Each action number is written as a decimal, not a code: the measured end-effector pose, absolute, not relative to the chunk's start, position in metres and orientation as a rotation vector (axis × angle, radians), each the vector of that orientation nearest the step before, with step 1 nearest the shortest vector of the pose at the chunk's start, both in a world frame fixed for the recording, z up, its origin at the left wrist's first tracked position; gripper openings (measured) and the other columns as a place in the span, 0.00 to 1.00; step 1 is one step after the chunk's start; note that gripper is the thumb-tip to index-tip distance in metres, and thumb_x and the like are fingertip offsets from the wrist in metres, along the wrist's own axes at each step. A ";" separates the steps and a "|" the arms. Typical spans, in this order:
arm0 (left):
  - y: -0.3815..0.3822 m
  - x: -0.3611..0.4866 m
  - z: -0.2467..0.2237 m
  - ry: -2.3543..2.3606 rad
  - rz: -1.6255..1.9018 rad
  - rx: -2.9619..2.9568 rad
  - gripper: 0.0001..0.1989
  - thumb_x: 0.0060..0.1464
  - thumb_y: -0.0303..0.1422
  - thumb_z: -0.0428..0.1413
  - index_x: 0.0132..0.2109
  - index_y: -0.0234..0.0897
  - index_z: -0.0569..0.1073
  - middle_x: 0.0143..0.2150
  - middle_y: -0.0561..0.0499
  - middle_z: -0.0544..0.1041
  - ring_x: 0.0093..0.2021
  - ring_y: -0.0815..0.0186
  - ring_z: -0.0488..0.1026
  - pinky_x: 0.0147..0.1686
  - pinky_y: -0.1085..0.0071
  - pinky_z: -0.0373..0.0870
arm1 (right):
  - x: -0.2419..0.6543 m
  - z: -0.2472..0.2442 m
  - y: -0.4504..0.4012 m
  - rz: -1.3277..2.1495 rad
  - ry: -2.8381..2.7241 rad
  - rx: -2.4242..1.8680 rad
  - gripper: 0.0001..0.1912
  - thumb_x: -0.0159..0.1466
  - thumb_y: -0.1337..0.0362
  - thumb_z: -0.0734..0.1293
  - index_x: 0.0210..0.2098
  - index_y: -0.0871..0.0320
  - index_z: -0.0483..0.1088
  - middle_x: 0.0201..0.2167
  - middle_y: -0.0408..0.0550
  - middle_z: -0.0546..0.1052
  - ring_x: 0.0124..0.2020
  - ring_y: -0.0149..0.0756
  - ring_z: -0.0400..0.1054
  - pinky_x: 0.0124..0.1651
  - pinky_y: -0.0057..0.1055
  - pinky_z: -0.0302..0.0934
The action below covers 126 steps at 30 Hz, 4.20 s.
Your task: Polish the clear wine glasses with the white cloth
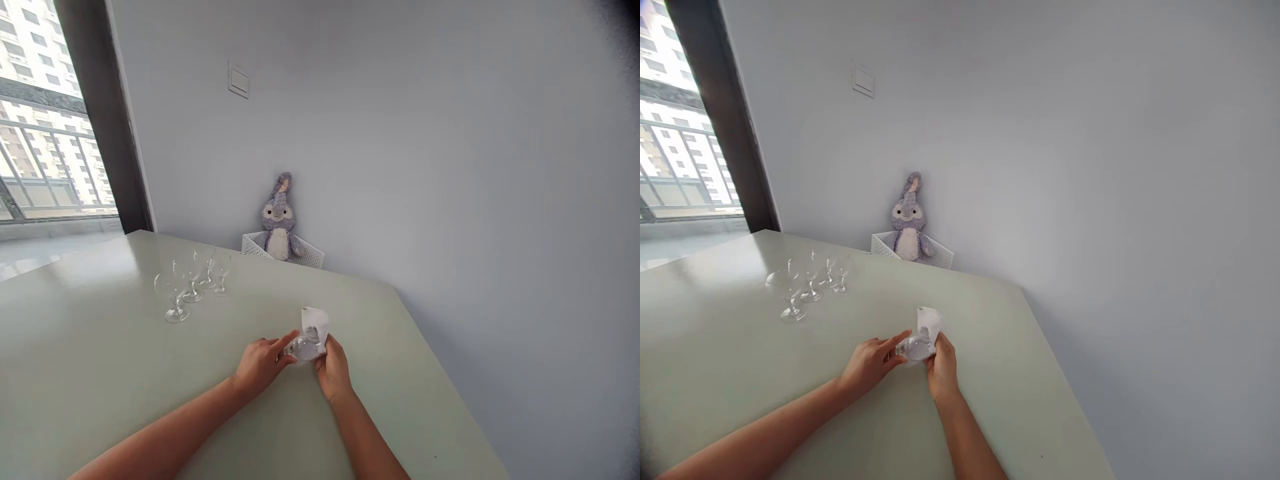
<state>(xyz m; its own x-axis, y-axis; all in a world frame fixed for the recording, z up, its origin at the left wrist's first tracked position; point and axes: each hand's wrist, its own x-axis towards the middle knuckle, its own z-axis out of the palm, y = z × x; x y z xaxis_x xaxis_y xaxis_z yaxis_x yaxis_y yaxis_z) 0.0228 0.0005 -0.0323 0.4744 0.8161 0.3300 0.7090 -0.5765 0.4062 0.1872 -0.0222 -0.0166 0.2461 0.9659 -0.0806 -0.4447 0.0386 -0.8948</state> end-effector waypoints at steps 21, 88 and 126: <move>-0.008 0.042 -0.046 0.847 1.155 1.818 0.31 0.54 0.26 0.44 0.62 0.47 0.45 0.65 0.49 0.44 0.63 0.61 0.44 0.58 0.62 0.48 | 0.146 -0.043 -0.037 1.292 -0.810 -0.906 0.14 0.53 0.53 0.66 0.34 0.56 0.70 0.36 0.47 0.74 0.39 0.38 0.65 0.41 0.32 0.59; 0.013 0.017 -0.025 1.014 1.539 1.925 0.27 0.51 0.25 0.47 0.58 0.42 0.53 0.58 0.44 0.60 0.53 0.61 0.63 0.50 0.61 0.64 | 0.128 0.022 -0.011 0.638 -1.670 -1.051 0.06 0.54 0.66 0.65 0.33 0.54 0.69 0.34 0.43 0.67 0.36 0.32 0.63 0.37 0.27 0.59; 0.050 0.016 -0.053 1.269 1.388 1.181 0.07 0.37 0.26 0.53 0.27 0.40 0.73 0.28 0.52 0.72 0.28 0.66 0.67 0.30 0.72 0.65 | 0.272 -0.026 0.000 0.541 -1.132 -1.706 0.21 0.54 0.47 0.60 0.18 0.58 0.65 0.15 0.41 0.65 0.18 0.30 0.57 0.24 0.27 0.51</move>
<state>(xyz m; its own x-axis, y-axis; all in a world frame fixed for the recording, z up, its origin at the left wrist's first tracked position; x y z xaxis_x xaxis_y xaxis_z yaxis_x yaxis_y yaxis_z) 0.0164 0.0502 -0.0534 -0.1514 0.9853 0.0791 -0.0096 -0.0815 0.9966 0.2724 0.0002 -0.0262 0.4665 0.8728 0.1436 0.4361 -0.0858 -0.8958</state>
